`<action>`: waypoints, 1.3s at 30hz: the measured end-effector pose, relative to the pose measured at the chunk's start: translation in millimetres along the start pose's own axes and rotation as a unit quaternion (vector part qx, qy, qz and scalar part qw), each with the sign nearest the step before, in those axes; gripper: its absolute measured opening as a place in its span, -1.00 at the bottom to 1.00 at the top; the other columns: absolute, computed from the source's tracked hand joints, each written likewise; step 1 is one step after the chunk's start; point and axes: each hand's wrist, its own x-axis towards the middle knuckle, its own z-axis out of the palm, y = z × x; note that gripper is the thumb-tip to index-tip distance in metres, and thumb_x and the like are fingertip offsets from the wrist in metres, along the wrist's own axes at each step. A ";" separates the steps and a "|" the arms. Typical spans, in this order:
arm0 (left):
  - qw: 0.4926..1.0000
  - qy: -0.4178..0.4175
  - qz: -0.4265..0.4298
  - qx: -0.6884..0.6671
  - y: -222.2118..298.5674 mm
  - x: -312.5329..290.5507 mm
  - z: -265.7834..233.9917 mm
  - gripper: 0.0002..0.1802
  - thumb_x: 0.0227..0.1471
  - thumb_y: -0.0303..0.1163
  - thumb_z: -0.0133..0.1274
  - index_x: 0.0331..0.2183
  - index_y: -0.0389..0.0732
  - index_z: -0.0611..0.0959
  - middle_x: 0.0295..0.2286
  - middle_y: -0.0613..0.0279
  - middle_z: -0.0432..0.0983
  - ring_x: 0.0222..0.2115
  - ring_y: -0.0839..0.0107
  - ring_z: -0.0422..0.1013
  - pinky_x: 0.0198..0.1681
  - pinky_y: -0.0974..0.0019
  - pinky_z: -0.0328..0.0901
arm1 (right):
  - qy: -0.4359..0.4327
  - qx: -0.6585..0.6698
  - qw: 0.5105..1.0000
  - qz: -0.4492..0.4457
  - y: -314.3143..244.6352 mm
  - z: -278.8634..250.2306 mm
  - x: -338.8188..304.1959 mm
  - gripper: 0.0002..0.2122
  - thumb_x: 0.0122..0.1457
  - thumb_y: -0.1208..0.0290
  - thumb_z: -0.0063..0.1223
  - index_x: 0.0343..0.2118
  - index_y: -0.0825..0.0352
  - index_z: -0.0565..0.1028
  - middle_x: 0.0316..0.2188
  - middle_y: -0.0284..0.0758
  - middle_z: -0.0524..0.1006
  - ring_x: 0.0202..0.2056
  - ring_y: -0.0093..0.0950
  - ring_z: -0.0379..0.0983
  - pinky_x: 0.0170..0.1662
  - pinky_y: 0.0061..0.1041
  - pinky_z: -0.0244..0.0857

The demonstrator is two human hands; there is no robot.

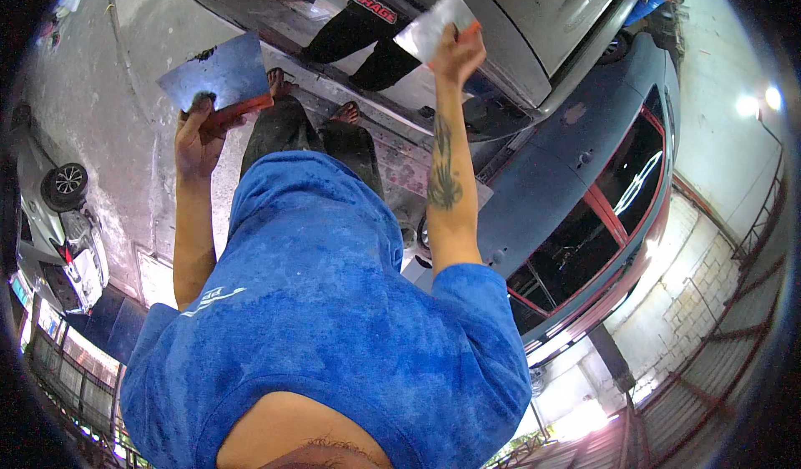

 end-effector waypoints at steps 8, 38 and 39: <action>1.000 0.027 0.013 0.002 6.5 -3.1 -4.7 -0.70 0.09 -0.56 -0.03 -0.09 -0.31 0.45 -0.22 0.07 0.48 -0.22 -0.06 0.49 -0.27 -0.17 0.47 | -0.001 0.024 1.000 -0.003 -11.9 -5.2 3.2 -0.83 -0.07 0.50 0.12 -0.40 0.45 0.50 -0.48 -0.16 0.57 -0.45 -0.34 0.53 -0.33 -0.40 0.37; 0.996 0.027 0.049 -0.065 95.1 40.5 -73.1 -0.76 0.09 -0.58 -0.03 -0.15 -0.37 0.49 -0.23 0.00 0.53 -0.25 0.01 0.52 -0.28 -0.12 0.50 | -0.087 -0.049 0.994 -0.048 -125.6 198.8 19.6 -0.83 -0.08 0.44 0.08 -0.43 0.43 0.51 -0.55 -0.14 0.55 -0.46 -0.28 0.53 -0.34 -0.34 0.35; 0.996 0.042 0.045 -0.060 98.1 41.7 -74.6 -0.76 0.08 -0.58 -0.03 -0.16 -0.38 0.49 -0.23 0.00 0.53 -0.25 0.01 0.52 -0.28 -0.12 0.50 | -0.077 -0.011 0.990 -0.114 -134.3 222.9 22.5 -0.83 -0.07 0.43 0.08 -0.45 0.44 0.49 -0.57 -0.11 0.53 -0.46 -0.26 0.52 -0.35 -0.33 0.33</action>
